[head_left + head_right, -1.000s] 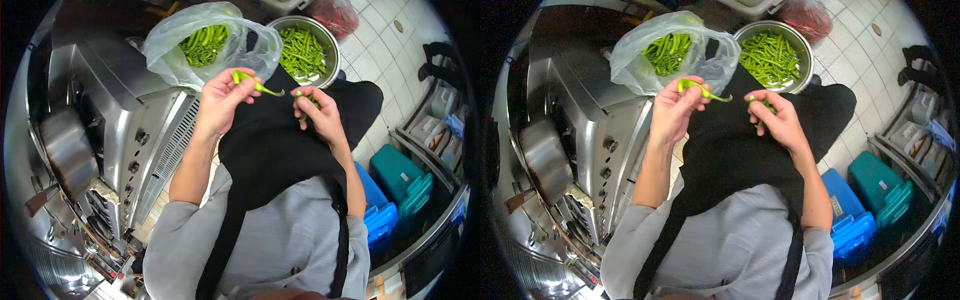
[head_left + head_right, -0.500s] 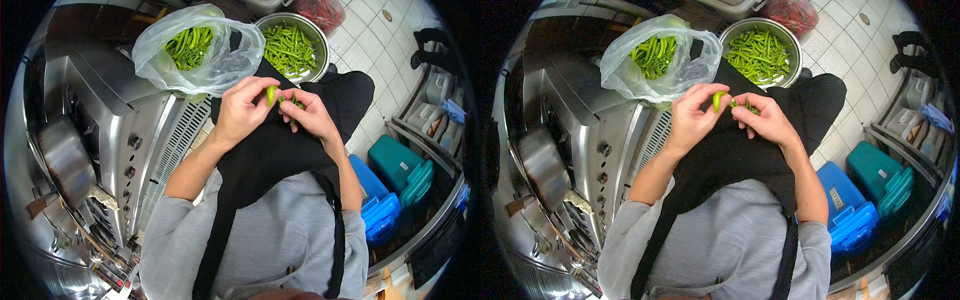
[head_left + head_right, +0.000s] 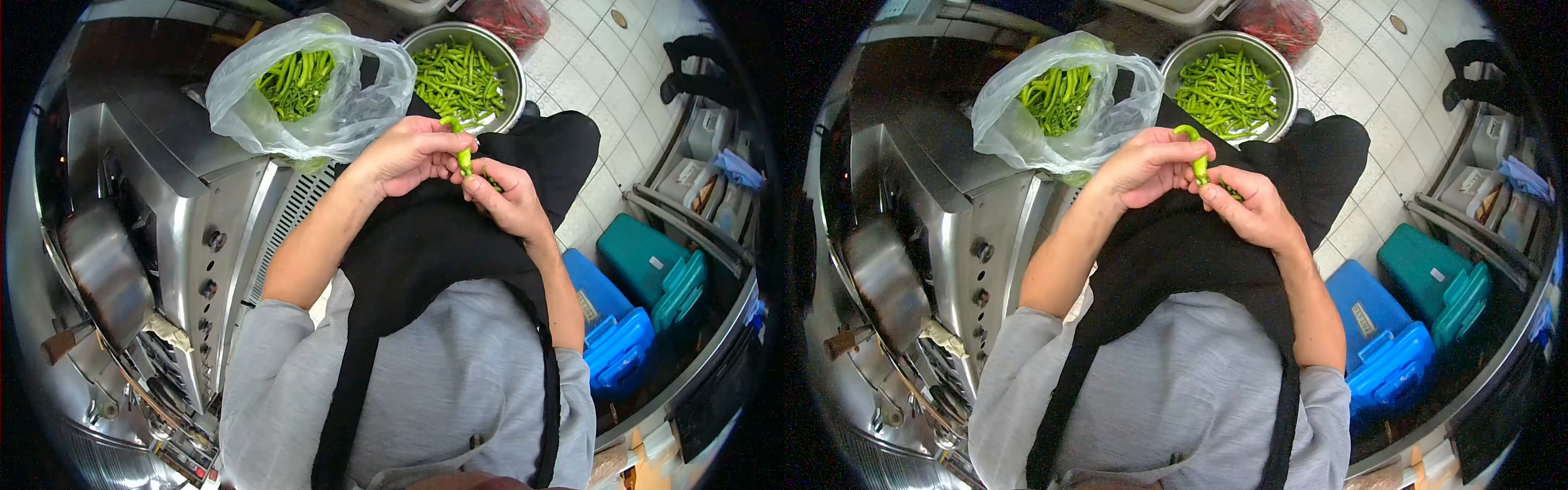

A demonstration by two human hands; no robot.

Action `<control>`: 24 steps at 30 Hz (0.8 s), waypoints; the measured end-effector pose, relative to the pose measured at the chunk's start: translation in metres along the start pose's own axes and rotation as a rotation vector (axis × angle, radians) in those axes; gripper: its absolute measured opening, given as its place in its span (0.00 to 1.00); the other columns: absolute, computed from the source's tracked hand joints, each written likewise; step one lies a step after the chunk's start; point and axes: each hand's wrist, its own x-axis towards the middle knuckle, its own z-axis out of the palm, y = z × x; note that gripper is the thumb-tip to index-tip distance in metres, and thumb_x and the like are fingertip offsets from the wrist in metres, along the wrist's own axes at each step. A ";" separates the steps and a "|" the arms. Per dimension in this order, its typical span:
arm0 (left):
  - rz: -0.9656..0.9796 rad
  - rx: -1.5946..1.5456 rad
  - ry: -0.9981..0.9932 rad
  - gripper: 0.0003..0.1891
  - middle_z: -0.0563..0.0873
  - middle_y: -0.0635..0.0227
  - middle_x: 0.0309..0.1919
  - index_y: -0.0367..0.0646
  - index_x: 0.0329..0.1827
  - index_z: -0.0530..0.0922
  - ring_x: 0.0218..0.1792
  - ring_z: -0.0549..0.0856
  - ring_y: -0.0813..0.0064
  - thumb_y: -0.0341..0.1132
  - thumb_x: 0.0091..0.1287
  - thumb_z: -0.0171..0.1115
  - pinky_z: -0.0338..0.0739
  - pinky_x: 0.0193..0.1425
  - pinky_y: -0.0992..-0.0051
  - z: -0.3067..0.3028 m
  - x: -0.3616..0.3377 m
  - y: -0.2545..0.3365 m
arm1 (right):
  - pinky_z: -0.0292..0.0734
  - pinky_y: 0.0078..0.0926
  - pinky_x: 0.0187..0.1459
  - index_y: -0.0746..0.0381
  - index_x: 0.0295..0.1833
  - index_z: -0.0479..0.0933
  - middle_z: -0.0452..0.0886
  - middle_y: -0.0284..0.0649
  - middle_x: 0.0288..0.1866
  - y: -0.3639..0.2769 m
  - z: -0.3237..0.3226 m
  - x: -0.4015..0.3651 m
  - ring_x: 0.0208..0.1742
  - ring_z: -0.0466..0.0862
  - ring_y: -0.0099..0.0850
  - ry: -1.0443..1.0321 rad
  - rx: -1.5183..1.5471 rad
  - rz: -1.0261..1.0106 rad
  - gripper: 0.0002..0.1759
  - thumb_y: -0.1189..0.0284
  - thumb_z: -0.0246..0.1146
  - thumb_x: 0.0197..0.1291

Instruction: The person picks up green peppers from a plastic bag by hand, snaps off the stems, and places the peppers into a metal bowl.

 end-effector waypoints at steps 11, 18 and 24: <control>0.244 0.514 0.428 0.18 0.87 0.66 0.41 0.32 0.49 0.81 0.41 0.85 0.78 0.41 0.71 0.65 0.81 0.45 0.76 -0.037 0.068 -0.017 | 0.73 0.17 0.37 0.66 0.51 0.80 0.80 0.30 0.33 -0.003 0.010 0.011 0.33 0.76 0.17 -0.007 -0.061 -0.059 0.11 0.71 0.59 0.71; 0.939 1.293 0.802 0.40 0.77 0.44 0.63 0.36 0.70 0.71 0.66 0.76 0.50 0.48 0.57 0.75 0.68 0.72 0.60 -0.067 -0.060 -0.001 | 0.64 0.13 0.25 0.64 0.52 0.80 0.76 0.26 0.29 -0.011 0.016 0.039 0.24 0.69 0.12 -0.004 0.023 0.176 0.13 0.67 0.60 0.72; 0.640 1.720 0.833 0.29 0.78 0.49 0.62 0.40 0.62 0.76 0.73 0.67 0.50 0.37 0.56 0.71 0.54 0.79 0.50 -0.152 -0.082 -0.031 | 0.67 0.14 0.28 0.63 0.59 0.76 0.77 0.26 0.34 -0.037 0.070 0.120 0.29 0.71 0.13 -0.257 -0.118 0.034 0.15 0.70 0.61 0.71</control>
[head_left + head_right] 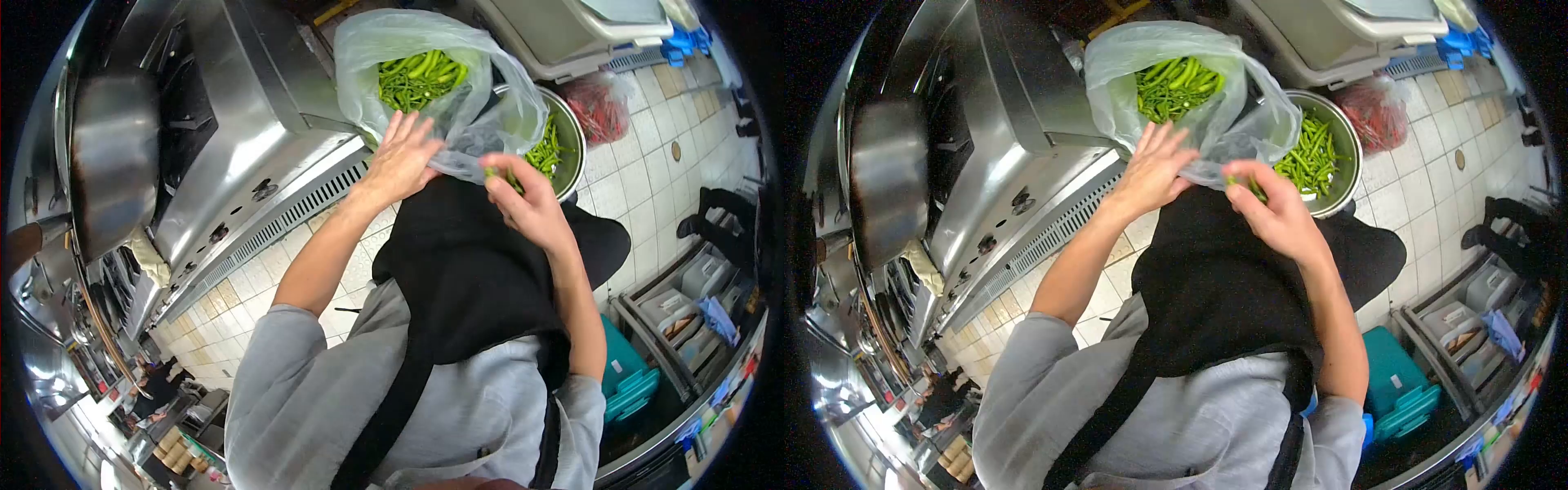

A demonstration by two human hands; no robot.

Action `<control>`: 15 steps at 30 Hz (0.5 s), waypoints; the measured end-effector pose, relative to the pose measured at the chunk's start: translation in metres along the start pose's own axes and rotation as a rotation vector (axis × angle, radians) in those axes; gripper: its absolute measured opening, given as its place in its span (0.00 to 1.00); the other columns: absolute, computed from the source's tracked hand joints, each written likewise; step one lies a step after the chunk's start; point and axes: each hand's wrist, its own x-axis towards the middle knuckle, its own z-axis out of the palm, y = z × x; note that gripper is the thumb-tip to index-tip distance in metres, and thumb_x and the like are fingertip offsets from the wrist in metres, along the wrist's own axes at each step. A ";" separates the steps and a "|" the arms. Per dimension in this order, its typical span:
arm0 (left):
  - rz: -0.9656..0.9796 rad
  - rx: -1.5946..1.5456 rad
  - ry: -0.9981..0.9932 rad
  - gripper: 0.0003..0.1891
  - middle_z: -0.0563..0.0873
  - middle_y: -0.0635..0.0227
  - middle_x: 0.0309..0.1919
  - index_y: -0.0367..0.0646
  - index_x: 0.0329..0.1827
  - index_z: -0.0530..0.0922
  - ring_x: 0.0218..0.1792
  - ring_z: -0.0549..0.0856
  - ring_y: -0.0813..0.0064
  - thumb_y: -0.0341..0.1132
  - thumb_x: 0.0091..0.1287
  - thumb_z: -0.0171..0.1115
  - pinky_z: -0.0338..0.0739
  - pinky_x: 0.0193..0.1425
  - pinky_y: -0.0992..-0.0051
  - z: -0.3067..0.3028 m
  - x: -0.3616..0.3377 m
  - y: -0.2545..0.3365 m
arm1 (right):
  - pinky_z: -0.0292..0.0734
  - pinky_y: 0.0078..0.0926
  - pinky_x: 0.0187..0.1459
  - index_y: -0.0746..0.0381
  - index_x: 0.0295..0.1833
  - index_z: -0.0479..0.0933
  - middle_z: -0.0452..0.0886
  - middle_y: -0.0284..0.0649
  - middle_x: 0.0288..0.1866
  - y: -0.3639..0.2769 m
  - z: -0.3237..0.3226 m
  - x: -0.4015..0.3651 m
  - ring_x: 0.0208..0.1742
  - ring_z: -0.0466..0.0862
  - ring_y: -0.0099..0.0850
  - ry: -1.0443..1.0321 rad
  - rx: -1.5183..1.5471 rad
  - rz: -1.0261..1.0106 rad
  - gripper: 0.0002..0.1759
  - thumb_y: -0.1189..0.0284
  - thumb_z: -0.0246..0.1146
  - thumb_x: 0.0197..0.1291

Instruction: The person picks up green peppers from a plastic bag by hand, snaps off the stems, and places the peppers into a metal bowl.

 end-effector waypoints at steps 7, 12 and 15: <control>-0.005 -0.220 -0.054 0.11 0.81 0.56 0.32 0.40 0.43 0.75 0.39 0.82 0.50 0.22 0.57 0.58 0.77 0.49 0.55 -0.068 -0.015 0.034 | 0.76 0.20 0.31 0.61 0.73 0.65 0.79 0.37 0.51 -0.034 0.033 0.118 0.34 0.80 0.24 -0.069 -0.111 0.035 0.33 0.65 0.67 0.66; -0.068 -0.264 -0.095 0.13 0.81 0.56 0.33 0.40 0.45 0.76 0.42 0.83 0.51 0.22 0.56 0.57 0.76 0.50 0.56 -0.083 -0.019 0.026 | 0.63 0.40 0.72 0.65 0.76 0.58 0.57 0.57 0.78 -0.024 0.043 0.155 0.78 0.60 0.50 -0.071 -0.674 -0.355 0.42 0.64 0.67 0.61; -0.076 -0.303 -0.172 0.15 0.83 0.55 0.38 0.42 0.50 0.77 0.47 0.83 0.52 0.27 0.58 0.63 0.75 0.57 0.55 -0.087 -0.015 0.020 | 0.64 0.41 0.72 0.65 0.75 0.61 0.57 0.56 0.79 -0.029 0.040 0.154 0.78 0.61 0.52 -0.062 -0.770 -0.420 0.38 0.67 0.66 0.62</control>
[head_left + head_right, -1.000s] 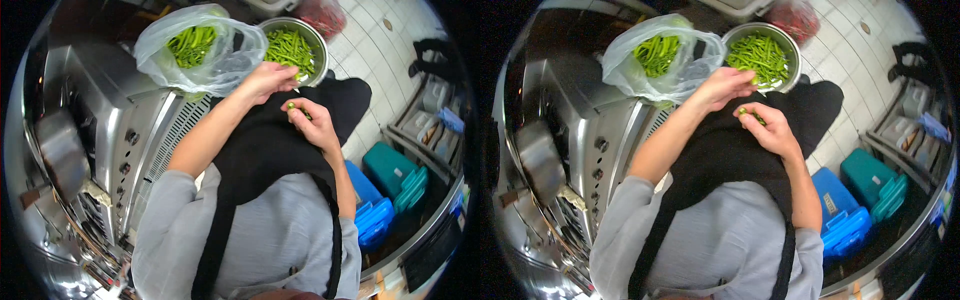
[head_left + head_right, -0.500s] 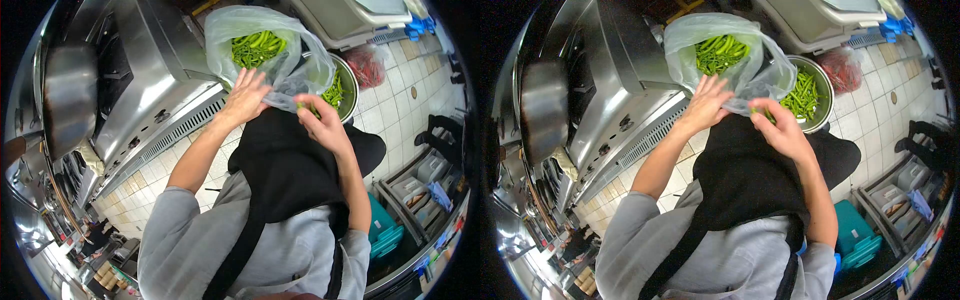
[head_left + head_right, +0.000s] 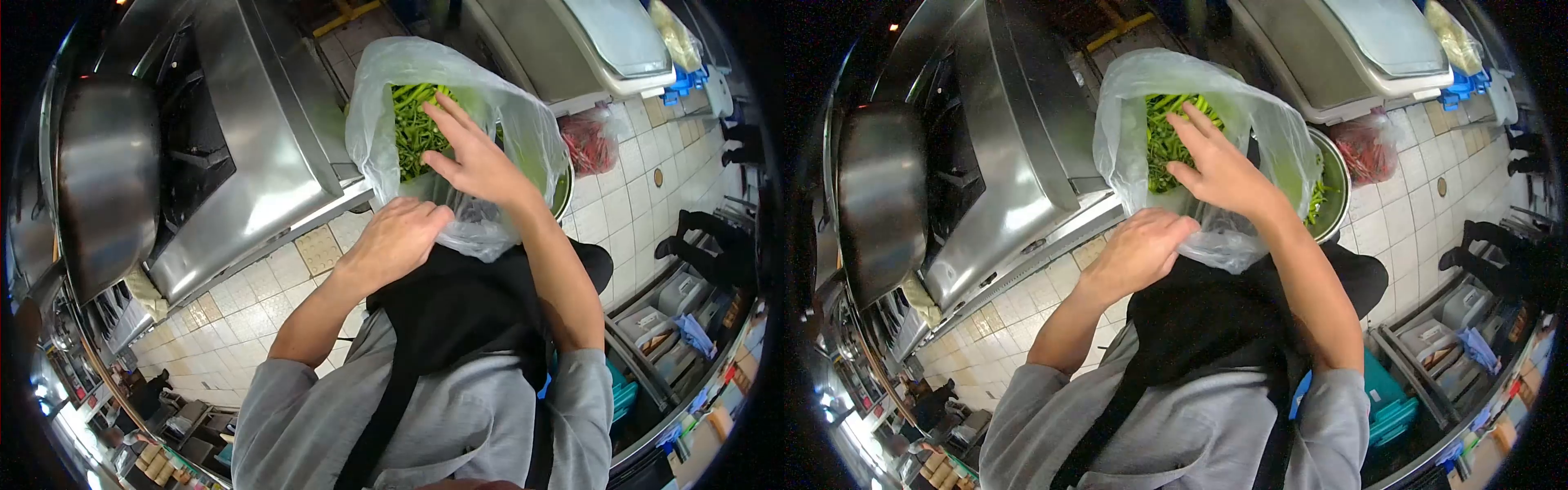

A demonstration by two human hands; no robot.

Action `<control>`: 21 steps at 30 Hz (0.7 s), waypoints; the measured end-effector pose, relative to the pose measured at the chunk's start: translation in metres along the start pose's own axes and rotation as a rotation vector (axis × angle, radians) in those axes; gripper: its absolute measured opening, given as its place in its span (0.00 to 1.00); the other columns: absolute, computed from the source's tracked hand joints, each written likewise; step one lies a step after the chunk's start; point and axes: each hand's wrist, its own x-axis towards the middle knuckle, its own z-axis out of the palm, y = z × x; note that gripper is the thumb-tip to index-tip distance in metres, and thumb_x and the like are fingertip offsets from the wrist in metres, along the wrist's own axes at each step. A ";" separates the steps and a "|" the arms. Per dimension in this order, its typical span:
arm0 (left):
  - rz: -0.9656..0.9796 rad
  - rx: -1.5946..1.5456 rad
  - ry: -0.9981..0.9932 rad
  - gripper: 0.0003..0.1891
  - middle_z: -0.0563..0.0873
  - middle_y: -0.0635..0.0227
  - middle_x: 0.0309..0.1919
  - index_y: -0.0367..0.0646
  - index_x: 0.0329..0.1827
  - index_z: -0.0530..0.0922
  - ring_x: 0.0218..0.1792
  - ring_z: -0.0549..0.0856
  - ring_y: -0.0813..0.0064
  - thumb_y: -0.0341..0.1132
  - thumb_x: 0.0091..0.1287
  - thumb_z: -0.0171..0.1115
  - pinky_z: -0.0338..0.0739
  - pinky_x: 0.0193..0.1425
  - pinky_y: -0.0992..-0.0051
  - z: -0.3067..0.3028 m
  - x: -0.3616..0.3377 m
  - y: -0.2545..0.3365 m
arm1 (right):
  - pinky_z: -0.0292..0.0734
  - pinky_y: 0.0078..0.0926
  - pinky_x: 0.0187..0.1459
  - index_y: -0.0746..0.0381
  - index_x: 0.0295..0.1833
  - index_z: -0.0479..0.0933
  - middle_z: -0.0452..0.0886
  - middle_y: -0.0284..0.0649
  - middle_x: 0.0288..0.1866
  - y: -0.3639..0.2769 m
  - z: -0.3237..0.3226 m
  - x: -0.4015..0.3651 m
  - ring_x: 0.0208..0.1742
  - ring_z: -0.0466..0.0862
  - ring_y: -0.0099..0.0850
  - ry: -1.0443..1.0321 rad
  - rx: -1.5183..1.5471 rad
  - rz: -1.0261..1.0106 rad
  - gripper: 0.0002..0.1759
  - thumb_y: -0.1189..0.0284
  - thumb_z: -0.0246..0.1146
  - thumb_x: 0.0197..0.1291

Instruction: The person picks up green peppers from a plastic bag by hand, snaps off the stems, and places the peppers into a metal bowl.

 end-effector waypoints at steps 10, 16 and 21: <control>-0.059 0.151 0.945 0.53 0.65 0.46 0.73 0.35 0.77 0.58 0.75 0.62 0.44 0.47 0.52 0.78 0.49 0.77 0.43 -0.035 0.069 -0.009 | 0.71 0.39 0.65 0.70 0.68 0.69 0.72 0.59 0.67 0.057 -0.036 -0.018 0.65 0.76 0.54 0.381 -0.300 0.043 0.33 0.64 0.69 0.62; -0.495 0.290 0.669 0.60 0.64 0.40 0.73 0.32 0.78 0.50 0.76 0.59 0.42 0.50 0.50 0.79 0.40 0.79 0.40 -0.029 0.131 -0.029 | 0.78 0.42 0.56 0.71 0.69 0.66 0.73 0.62 0.66 0.115 0.003 -0.017 0.61 0.81 0.49 0.250 0.145 0.343 0.43 0.52 0.72 0.59; -0.773 0.114 0.383 0.52 0.75 0.45 0.64 0.31 0.77 0.52 0.71 0.68 0.49 0.41 0.53 0.75 0.39 0.79 0.40 0.027 0.144 -0.064 | 0.77 0.41 0.55 0.68 0.64 0.71 0.79 0.55 0.60 0.138 0.011 -0.002 0.58 0.81 0.48 0.141 0.152 0.293 0.34 0.57 0.71 0.60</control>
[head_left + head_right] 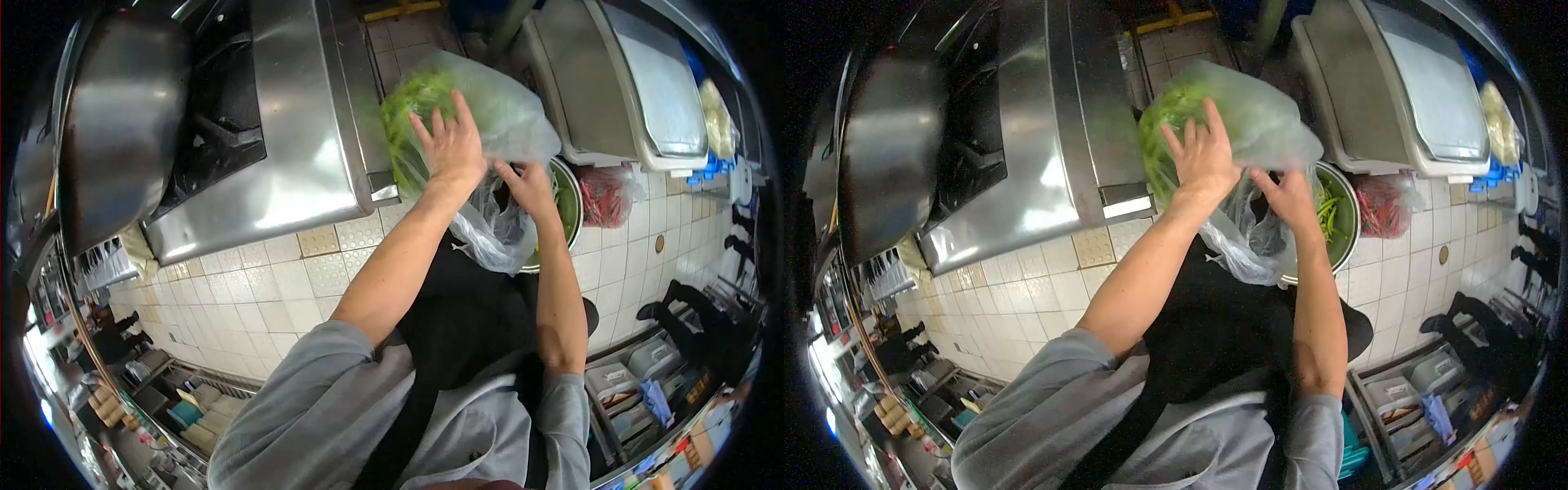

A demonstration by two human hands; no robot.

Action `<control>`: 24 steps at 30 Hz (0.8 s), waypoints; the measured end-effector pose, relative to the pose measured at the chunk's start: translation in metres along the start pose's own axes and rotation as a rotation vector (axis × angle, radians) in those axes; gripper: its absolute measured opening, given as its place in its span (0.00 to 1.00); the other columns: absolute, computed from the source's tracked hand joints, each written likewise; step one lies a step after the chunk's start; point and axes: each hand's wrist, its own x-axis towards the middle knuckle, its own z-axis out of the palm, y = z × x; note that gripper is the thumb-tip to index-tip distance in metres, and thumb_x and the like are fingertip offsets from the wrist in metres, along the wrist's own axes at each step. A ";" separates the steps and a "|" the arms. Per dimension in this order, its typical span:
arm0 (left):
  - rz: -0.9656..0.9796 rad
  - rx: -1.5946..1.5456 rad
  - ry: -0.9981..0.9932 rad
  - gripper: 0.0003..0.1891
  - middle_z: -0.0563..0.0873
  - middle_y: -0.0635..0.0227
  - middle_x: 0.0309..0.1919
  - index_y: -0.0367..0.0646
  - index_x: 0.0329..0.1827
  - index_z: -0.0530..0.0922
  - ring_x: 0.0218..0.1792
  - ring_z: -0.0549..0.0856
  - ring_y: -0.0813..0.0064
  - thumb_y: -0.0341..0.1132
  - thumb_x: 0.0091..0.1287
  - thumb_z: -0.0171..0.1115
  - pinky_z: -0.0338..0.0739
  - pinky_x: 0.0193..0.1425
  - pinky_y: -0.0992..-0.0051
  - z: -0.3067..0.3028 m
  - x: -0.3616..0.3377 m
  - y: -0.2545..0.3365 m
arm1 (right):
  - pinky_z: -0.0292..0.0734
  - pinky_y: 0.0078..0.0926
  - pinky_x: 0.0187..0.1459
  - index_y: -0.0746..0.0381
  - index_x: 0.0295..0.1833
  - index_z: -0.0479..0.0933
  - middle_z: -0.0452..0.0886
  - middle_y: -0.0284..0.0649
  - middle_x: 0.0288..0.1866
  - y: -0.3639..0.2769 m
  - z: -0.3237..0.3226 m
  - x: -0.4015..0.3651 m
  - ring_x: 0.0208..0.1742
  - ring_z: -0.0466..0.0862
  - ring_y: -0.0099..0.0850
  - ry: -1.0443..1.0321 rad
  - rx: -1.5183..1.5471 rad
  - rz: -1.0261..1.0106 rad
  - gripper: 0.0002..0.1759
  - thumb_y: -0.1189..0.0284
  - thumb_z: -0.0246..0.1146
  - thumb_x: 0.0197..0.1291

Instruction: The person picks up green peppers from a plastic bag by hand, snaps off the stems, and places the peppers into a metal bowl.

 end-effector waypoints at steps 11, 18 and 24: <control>0.271 -0.841 0.280 0.08 0.80 0.50 0.41 0.36 0.46 0.75 0.46 0.81 0.46 0.23 0.64 0.55 0.75 0.54 0.57 -0.023 -0.034 0.027 | 0.76 0.30 0.50 0.71 0.50 0.81 0.87 0.41 0.45 0.056 0.006 0.013 0.45 0.83 0.30 0.109 0.406 0.300 0.15 0.72 0.65 0.61; 0.351 -1.306 0.300 0.09 0.76 0.62 0.37 0.35 0.48 0.71 0.34 0.79 0.74 0.22 0.66 0.52 0.76 0.32 0.75 -0.051 -0.065 0.060 | 0.78 0.24 0.40 0.64 0.54 0.78 0.83 0.37 0.46 -0.033 -0.026 -0.015 0.39 0.81 0.24 0.259 0.791 0.216 0.15 0.68 0.61 0.66; 0.133 -1.721 0.433 0.04 0.79 0.72 0.29 0.45 0.48 0.75 0.19 0.74 0.85 0.33 0.77 0.52 0.67 0.17 0.81 -0.126 -0.033 0.023 | 0.65 0.17 0.21 0.63 0.48 0.77 0.76 0.27 0.28 -0.076 -0.063 -0.040 0.20 0.68 0.15 0.292 1.000 0.258 0.11 0.76 0.54 0.61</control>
